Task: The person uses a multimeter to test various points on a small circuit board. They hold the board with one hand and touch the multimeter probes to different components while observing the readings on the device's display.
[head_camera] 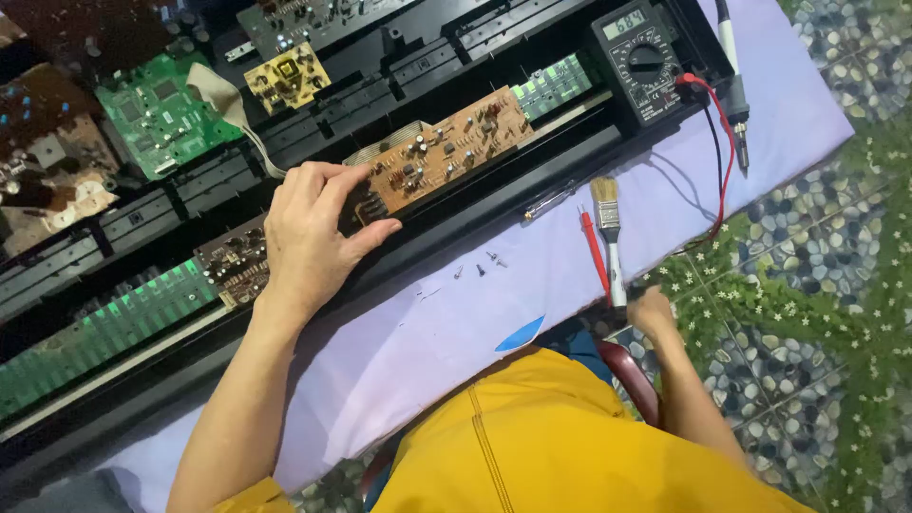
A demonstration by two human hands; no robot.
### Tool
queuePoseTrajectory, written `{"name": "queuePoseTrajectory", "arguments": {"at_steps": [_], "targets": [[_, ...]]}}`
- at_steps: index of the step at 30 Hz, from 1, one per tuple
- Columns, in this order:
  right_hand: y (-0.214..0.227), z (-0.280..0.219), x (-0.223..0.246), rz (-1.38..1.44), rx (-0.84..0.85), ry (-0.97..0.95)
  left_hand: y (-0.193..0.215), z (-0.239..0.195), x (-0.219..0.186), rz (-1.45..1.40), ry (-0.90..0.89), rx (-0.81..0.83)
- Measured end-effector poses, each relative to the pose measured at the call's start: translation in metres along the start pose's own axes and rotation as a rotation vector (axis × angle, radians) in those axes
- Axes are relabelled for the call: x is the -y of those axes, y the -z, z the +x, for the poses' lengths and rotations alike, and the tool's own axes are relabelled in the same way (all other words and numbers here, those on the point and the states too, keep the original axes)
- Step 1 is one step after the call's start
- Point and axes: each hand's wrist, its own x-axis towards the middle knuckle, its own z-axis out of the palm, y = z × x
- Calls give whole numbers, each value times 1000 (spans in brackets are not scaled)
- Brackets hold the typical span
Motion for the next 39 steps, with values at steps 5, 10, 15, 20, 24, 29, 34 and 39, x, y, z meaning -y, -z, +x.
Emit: {"name": "queuePoseTrajectory", "arguments": {"at_steps": [5,10,15,20,24,29,34,39], "targets": [[4,-11,-2,63,-10,48,0,0,0,-13,13,12],[12,-13,9,111,-12,136,4,2,-5,-35,53,22],[5,-27,5,179,2,201,3,1,-5,-10,49,30],[19,-54,1,254,-2,245,2,3,-2,-19,31,21],[114,-129,53,577,235,142,2,1,-3,7,13,19],[198,-198,97,1000,980,848,17,7,-16,177,-38,139],[224,-241,172,1193,1051,1162,31,9,-26,382,-145,152],[214,-237,219,1470,769,1071,19,-1,-12,218,-116,165]]}}
